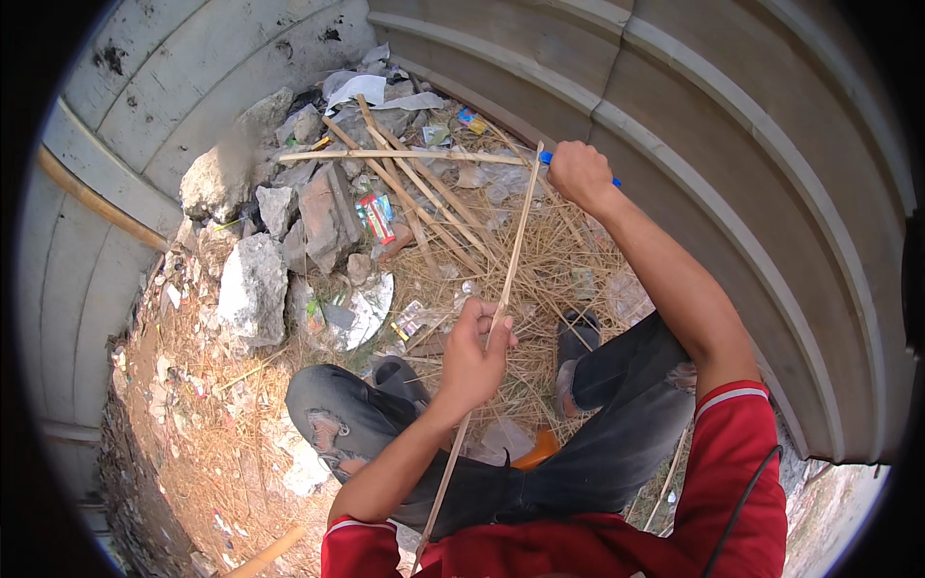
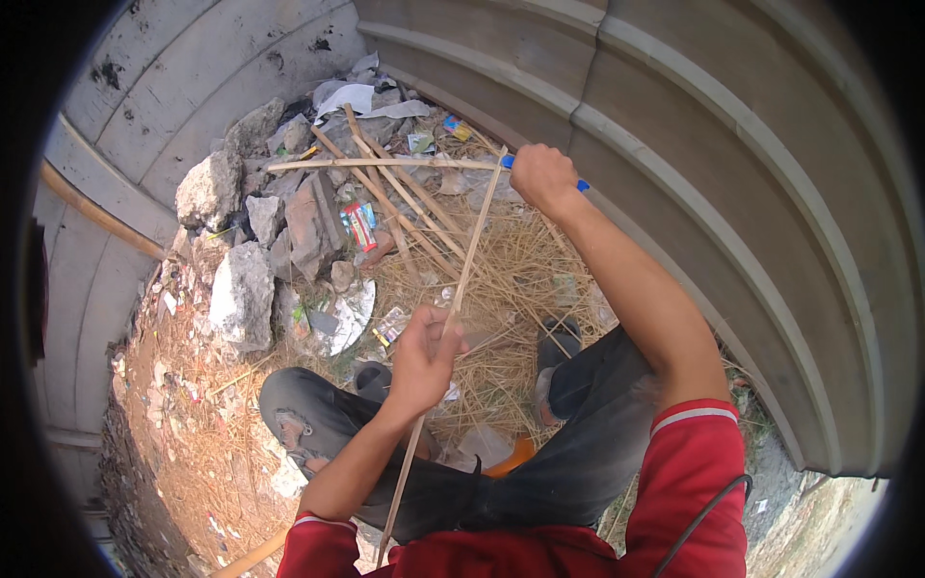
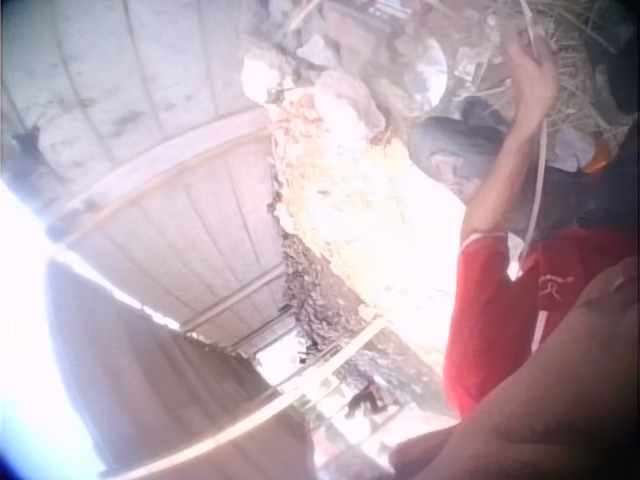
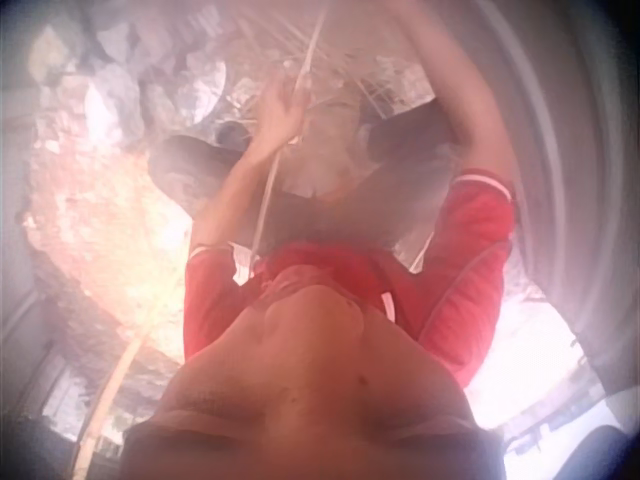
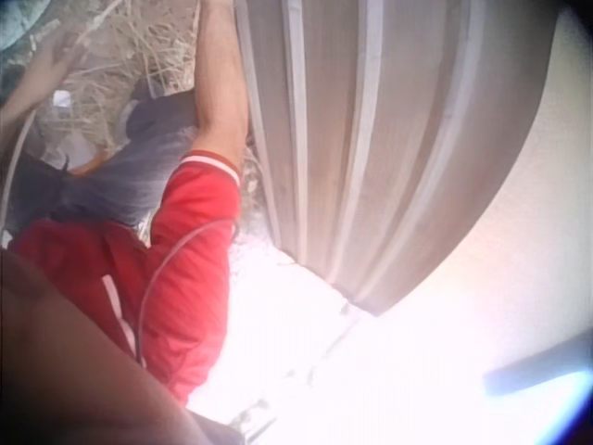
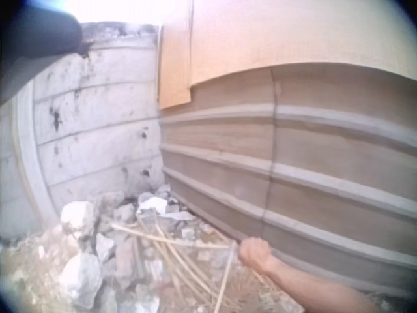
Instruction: The person sits on the ground and uses a knife to scrape and split thin bamboo strips. They repeatedly hold the strips against their legs to shave the surface and then use the knife to split the strips lengthwise into thinner pieces.
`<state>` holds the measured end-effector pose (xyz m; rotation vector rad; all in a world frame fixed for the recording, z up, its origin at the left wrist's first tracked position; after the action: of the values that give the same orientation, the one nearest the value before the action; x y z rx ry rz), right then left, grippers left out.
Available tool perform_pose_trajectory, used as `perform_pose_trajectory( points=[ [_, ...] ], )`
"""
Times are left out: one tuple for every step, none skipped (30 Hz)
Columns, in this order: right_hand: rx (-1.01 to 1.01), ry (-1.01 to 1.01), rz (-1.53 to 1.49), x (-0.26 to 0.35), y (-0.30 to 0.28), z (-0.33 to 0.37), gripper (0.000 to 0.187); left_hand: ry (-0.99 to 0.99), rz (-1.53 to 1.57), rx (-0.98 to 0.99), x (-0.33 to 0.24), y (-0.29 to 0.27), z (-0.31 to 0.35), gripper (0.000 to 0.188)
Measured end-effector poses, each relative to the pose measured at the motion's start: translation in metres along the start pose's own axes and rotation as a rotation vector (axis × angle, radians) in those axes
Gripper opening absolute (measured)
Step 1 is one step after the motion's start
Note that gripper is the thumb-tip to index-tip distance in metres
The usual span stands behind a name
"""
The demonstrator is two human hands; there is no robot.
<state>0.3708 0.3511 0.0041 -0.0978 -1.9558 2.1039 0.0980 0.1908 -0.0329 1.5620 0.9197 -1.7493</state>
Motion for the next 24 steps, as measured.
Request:
perform_pose_trajectory(
  points=[
    [-0.004,0.001,0.016,-0.003,-0.001,-0.002,0.025,-0.021,-0.022,0.017,-0.003,0.000,0.002,0.015],
    [-0.009,0.010,0.024,-0.010,-0.002,-0.003,0.026,-0.045,-0.052,0.041,-0.007,-0.002,0.005,0.015],
    [-0.019,0.143,-0.055,-0.038,0.001,-0.014,0.027,-0.067,-0.082,0.072,-0.010,-0.002,0.007,0.015],
    [-0.032,0.281,-0.129,-0.079,0.002,-0.024,0.028,-0.047,-0.024,0.093,-0.006,0.002,0.017,0.015],
    [-0.011,0.314,-0.136,-0.109,-0.005,-0.027,0.029,-0.032,0.023,0.095,0.005,0.001,0.038,0.015],
    [0.008,0.343,-0.139,-0.127,-0.013,-0.028,0.030,-0.012,0.073,0.094,0.011,-0.002,0.048,0.014],
    [-0.009,0.338,-0.130,-0.133,-0.013,-0.026,0.030,-0.040,0.088,0.048,0.017,-0.009,0.045,0.014],
    [-0.016,0.327,-0.115,-0.136,-0.005,-0.022,0.031,-0.076,0.112,-0.006,0.026,-0.019,0.044,0.014],
    [-0.020,0.315,-0.095,-0.135,0.000,-0.014,0.031,-0.114,0.141,-0.060,0.027,-0.027,0.042,0.013],
    [-0.006,0.274,-0.092,-0.132,0.003,-0.010,0.030,-0.116,0.268,-0.070,0.024,-0.030,0.038,0.020],
    [0.004,0.221,-0.098,-0.112,0.000,-0.007,0.030,-0.105,0.286,-0.078,0.017,-0.030,0.032,0.024],
    [0.014,0.173,-0.112,-0.090,-0.004,-0.002,0.029,-0.094,0.295,-0.081,0.011,-0.033,0.025,0.028],
    [0.027,0.106,-0.137,-0.064,-0.008,0.006,0.029,-0.088,0.298,-0.083,0.008,-0.037,0.022,0.031],
    [0.038,0.040,-0.165,-0.036,-0.017,0.017,0.028,-0.108,0.340,-0.087,0.009,-0.041,0.020,0.038],
    [0.046,-0.022,-0.193,-0.011,-0.025,0.028,0.028,-0.115,0.358,-0.111,0.008,-0.044,0.019,0.038],
    [0.079,-0.129,-0.210,0.013,-0.026,0.040,0.028,-0.123,0.374,-0.140,0.007,-0.046,0.020,0.037],
    [0.112,-0.232,-0.225,0.033,-0.023,0.052,0.029,-0.132,0.392,-0.165,0.008,-0.047,0.019,0.037],
    [0.112,-0.316,-0.201,0.048,-0.019,0.064,0.028,-0.142,0.416,-0.174,0.008,-0.047,0.018,0.036],
    [0.111,-0.402,-0.179,0.063,-0.014,0.076,0.028,-0.154,0.438,-0.185,0.009,-0.046,0.016,0.036],
    [0.149,-0.453,-0.178,0.077,-0.012,0.087,0.028,-0.163,0.461,-0.192,0.009,-0.045,0.014,0.036],
    [0.184,-0.502,-0.177,0.088,-0.009,0.099,0.028,-0.162,0.461,-0.195,0.007,-0.042,0.011,0.036],
    [0.234,-0.517,-0.136,0.098,-0.005,0.111,0.027,-0.161,0.461,-0.199,0.005,-0.039,0.008,0.036],
    [0.284,-0.530,-0.094,0.106,-0.001,0.121,0.026,-0.160,0.462,-0.202,0.004,-0.038,0.006,0.036],
    [0.319,-0.543,-0.099,0.111,0.004,0.129,0.025,-0.159,0.455,-0.186,0.004,-0.036,0.004,0.036]
  ],
)
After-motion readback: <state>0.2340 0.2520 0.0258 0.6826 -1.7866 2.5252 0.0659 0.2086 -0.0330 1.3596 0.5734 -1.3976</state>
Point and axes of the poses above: each hand's wrist, its own z-axis away from the middle knuckle, its own y-axis out of the palm, x = y × z, the point moved 4 cm from there along -z, towards the middle knuckle, and after that the axes turned 10 degrees about x, right-handed, at the moved point
